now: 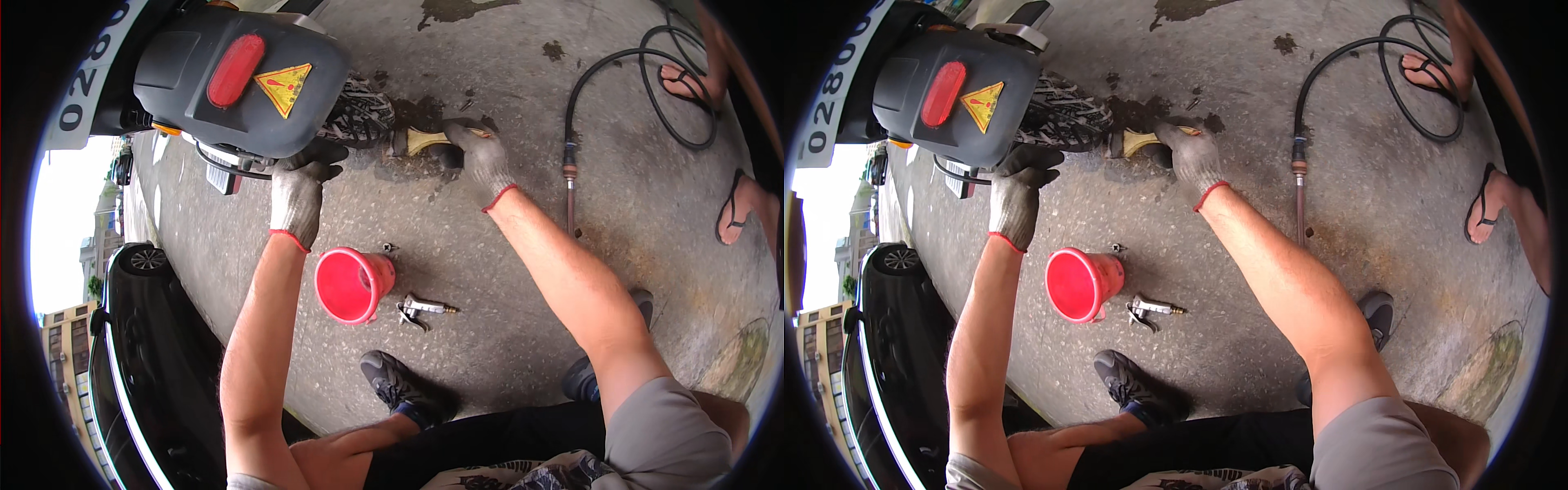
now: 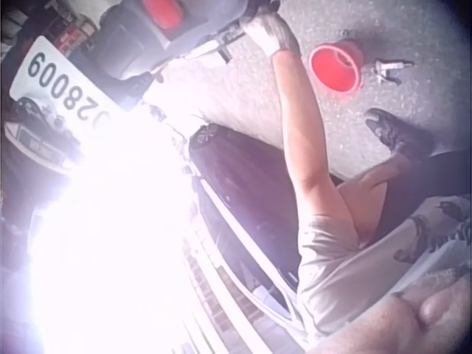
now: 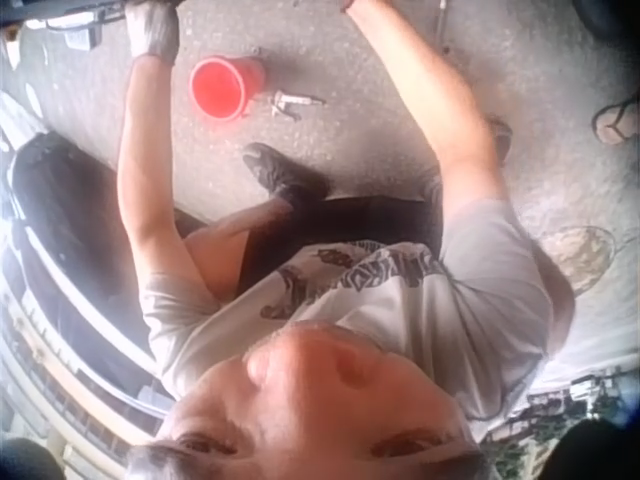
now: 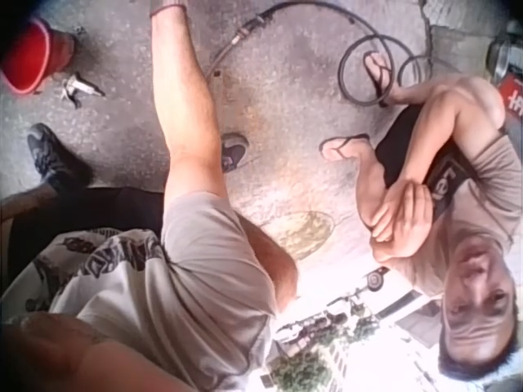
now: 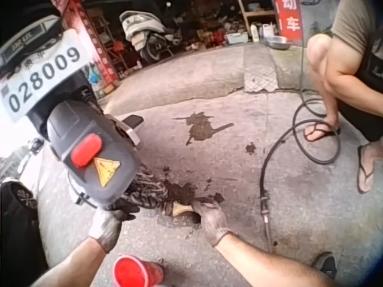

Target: Cleaning and repairing the rear wheel and motor hub of an electric motorcycle.

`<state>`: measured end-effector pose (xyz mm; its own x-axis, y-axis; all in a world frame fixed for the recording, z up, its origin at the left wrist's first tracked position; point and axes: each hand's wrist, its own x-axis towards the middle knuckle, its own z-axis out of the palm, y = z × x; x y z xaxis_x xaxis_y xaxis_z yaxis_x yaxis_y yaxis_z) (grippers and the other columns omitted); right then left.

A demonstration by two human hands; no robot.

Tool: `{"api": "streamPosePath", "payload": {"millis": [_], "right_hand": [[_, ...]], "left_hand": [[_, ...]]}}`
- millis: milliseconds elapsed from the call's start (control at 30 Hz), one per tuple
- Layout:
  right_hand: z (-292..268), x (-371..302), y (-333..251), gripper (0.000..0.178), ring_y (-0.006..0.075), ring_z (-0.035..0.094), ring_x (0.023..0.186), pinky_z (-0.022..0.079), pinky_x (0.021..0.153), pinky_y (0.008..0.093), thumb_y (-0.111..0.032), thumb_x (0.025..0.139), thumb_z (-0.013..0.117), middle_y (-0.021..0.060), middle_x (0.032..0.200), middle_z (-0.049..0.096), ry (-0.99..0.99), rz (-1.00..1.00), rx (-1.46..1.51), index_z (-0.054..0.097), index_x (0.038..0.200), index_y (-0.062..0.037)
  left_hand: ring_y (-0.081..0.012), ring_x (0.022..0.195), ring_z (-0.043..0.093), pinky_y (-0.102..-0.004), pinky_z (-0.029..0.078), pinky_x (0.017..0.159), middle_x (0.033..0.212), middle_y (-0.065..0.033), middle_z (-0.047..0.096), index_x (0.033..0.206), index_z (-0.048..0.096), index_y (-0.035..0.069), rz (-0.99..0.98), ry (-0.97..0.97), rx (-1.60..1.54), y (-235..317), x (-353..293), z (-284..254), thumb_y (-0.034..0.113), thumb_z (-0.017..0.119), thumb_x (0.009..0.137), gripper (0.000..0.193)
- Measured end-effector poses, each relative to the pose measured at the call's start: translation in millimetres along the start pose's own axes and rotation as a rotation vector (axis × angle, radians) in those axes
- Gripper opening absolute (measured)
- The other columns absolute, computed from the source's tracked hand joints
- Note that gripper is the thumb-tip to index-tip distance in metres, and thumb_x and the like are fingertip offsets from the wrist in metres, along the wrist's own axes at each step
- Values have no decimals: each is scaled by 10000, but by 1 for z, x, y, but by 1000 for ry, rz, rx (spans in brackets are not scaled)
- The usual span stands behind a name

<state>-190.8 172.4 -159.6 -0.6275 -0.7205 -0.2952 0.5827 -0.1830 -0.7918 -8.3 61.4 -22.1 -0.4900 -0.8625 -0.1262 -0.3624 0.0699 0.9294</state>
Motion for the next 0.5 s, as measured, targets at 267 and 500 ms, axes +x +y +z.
{"api": "streamPosePath", "payload": {"millis": [267,500], "right_hand": [[28,-63,-77,177,107,641,829,516,721,248,-106,912,632,37,942,696,-262,-323,90,673,1060,-20],[4,-55,-61,166,76,637,903,533,764,255,-40,902,627,34,971,700,-362,-553,-357,672,1062,-45]], "left_hand": [[-205,915,645,-305,514,822,994,-124,698,1015,649,-44,63,62,-24,5,-1,-7,-62,473,749,319],[-212,873,661,-310,526,748,1006,-129,703,1066,637,-50,76,139,-1,20,0,-12,-70,511,791,303]]}}
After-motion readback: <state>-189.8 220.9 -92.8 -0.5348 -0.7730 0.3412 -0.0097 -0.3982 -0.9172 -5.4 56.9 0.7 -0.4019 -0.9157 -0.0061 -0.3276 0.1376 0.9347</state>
